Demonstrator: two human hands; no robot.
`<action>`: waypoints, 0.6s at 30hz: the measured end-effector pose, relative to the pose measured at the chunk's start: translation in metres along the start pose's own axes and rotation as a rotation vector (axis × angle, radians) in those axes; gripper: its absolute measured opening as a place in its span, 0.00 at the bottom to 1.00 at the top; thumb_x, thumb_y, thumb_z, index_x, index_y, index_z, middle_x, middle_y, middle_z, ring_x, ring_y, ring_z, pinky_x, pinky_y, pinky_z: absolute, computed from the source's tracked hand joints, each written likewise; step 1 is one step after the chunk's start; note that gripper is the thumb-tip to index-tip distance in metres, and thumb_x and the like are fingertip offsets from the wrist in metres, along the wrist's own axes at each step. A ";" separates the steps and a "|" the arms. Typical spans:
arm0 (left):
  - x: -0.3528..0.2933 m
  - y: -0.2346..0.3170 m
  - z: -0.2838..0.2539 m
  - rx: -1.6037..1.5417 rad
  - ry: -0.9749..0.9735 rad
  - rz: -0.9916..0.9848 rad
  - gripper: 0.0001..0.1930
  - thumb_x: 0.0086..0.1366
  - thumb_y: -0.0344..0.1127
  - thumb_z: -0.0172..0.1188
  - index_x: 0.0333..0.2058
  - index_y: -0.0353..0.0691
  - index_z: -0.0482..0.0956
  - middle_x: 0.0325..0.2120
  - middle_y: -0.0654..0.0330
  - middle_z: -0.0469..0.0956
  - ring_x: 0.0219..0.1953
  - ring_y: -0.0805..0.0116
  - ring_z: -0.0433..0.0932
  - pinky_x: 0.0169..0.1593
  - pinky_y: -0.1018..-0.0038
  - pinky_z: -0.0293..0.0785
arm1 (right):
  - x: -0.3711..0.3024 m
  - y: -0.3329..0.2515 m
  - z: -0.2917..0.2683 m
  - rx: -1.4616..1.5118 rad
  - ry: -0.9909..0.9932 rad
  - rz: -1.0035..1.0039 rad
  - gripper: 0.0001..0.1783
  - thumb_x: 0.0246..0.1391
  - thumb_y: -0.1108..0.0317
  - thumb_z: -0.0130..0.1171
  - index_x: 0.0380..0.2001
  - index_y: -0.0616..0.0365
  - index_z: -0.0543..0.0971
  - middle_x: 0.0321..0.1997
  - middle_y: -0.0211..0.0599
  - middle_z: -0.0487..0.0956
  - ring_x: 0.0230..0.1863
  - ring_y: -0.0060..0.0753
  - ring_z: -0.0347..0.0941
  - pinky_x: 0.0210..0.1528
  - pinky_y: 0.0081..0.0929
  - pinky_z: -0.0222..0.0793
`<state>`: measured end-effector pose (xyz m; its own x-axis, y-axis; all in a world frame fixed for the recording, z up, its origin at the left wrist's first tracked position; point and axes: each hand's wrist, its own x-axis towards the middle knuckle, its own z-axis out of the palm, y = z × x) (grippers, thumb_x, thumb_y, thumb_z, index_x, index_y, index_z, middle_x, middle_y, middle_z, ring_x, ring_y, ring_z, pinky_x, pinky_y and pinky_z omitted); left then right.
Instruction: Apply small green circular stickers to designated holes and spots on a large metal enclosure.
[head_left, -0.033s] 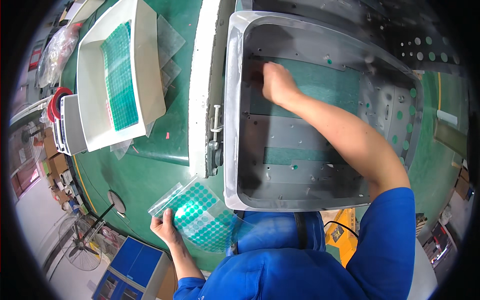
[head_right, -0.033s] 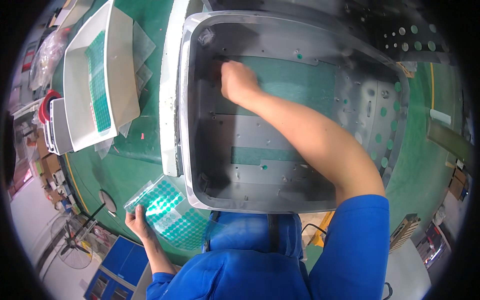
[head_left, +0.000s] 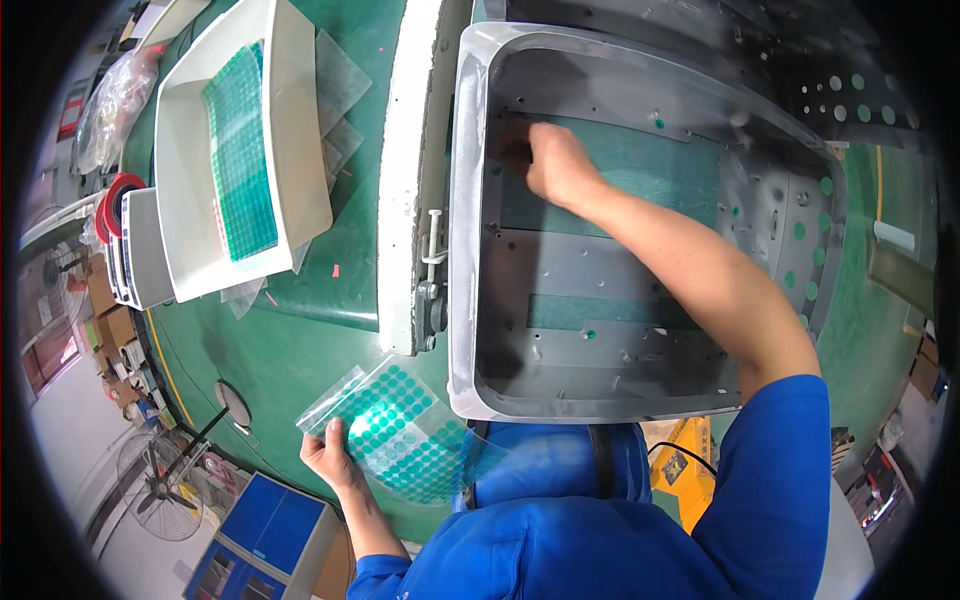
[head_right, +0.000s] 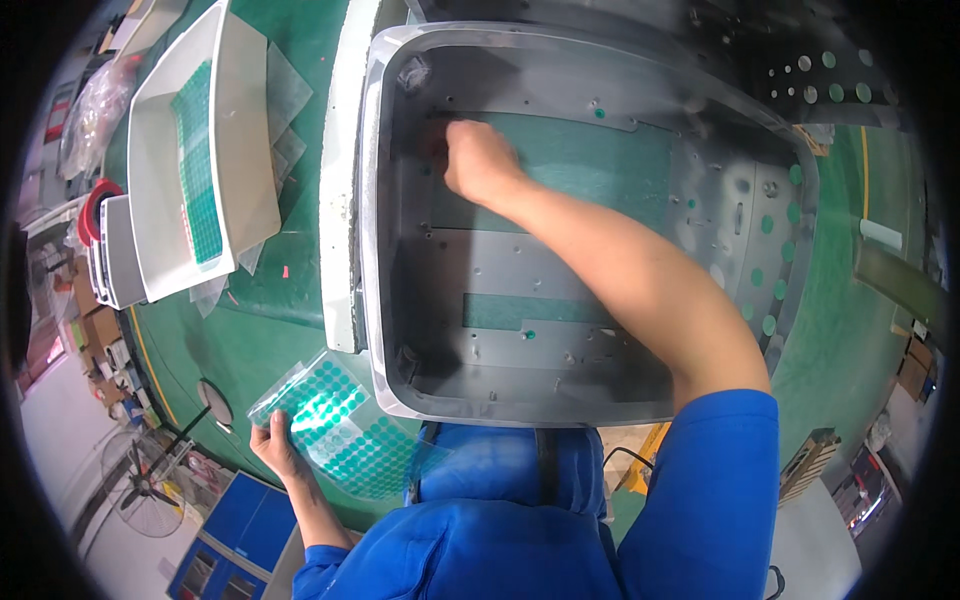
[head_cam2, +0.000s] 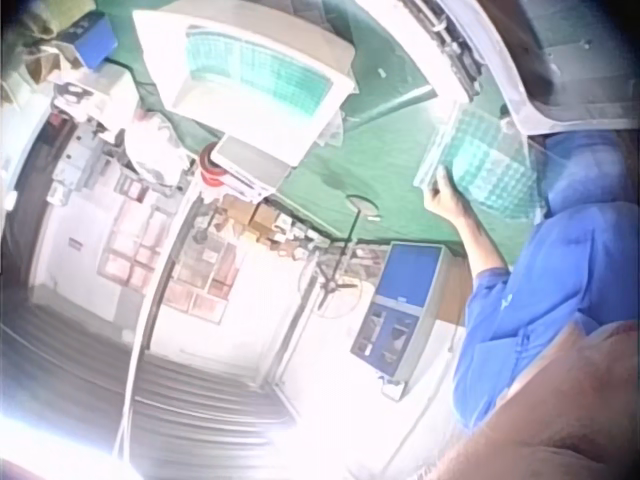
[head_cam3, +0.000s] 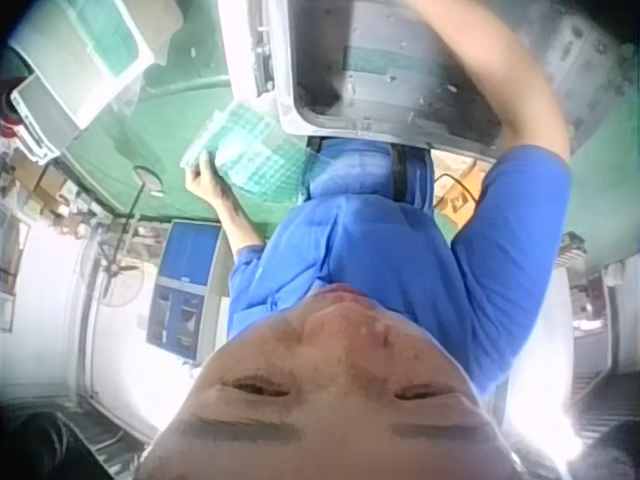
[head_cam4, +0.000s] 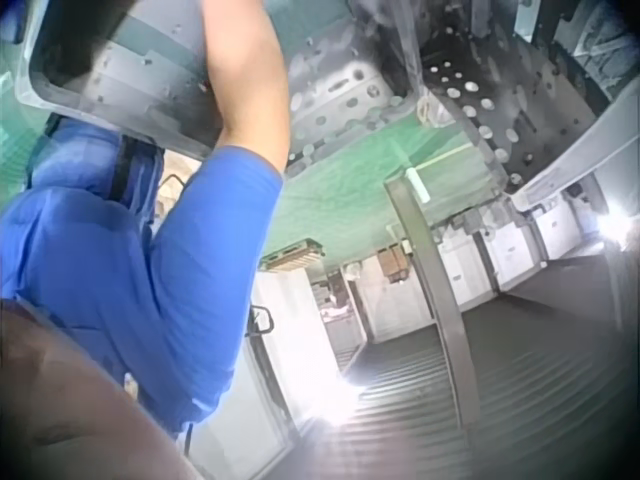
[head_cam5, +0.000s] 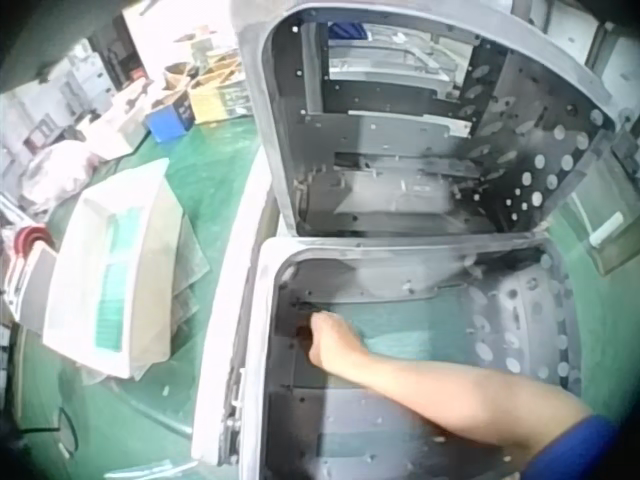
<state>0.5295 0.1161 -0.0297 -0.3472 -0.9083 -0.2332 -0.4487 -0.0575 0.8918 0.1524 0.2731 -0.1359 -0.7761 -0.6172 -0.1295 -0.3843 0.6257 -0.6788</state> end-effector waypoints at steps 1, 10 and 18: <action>-0.001 0.001 0.000 0.002 0.006 0.002 0.06 0.49 0.26 0.60 0.28 0.33 0.75 0.23 0.62 0.75 0.24 0.78 0.71 0.31 0.83 0.66 | 0.001 0.008 0.004 0.072 0.036 -0.063 0.12 0.36 0.80 0.49 0.29 0.60 0.75 0.30 0.51 0.74 0.34 0.54 0.69 0.37 0.38 0.66; -0.028 0.045 0.001 -0.072 0.090 0.041 0.07 0.48 0.27 0.59 0.27 0.33 0.74 0.20 0.63 0.74 0.24 0.77 0.71 0.31 0.82 0.67 | -0.044 0.000 0.007 -0.695 -0.112 -0.536 0.20 0.31 0.76 0.49 0.35 0.61 0.73 0.44 0.45 0.69 0.43 0.50 0.65 0.47 0.35 0.62; -0.065 0.052 0.016 -0.109 0.173 0.211 0.04 0.46 0.25 0.60 0.22 0.33 0.74 0.18 0.65 0.72 0.20 0.80 0.66 0.26 0.85 0.61 | -0.129 -0.012 -0.092 0.122 -0.337 -0.180 0.12 0.49 0.71 0.47 0.38 0.62 0.71 0.38 0.44 0.72 0.43 0.44 0.67 0.45 0.31 0.63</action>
<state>0.5153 0.1792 0.0259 -0.2740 -0.9615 0.0231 -0.2871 0.1047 0.9522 0.2115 0.3892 -0.0445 -0.4864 -0.8465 -0.2166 -0.4210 0.4442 -0.7908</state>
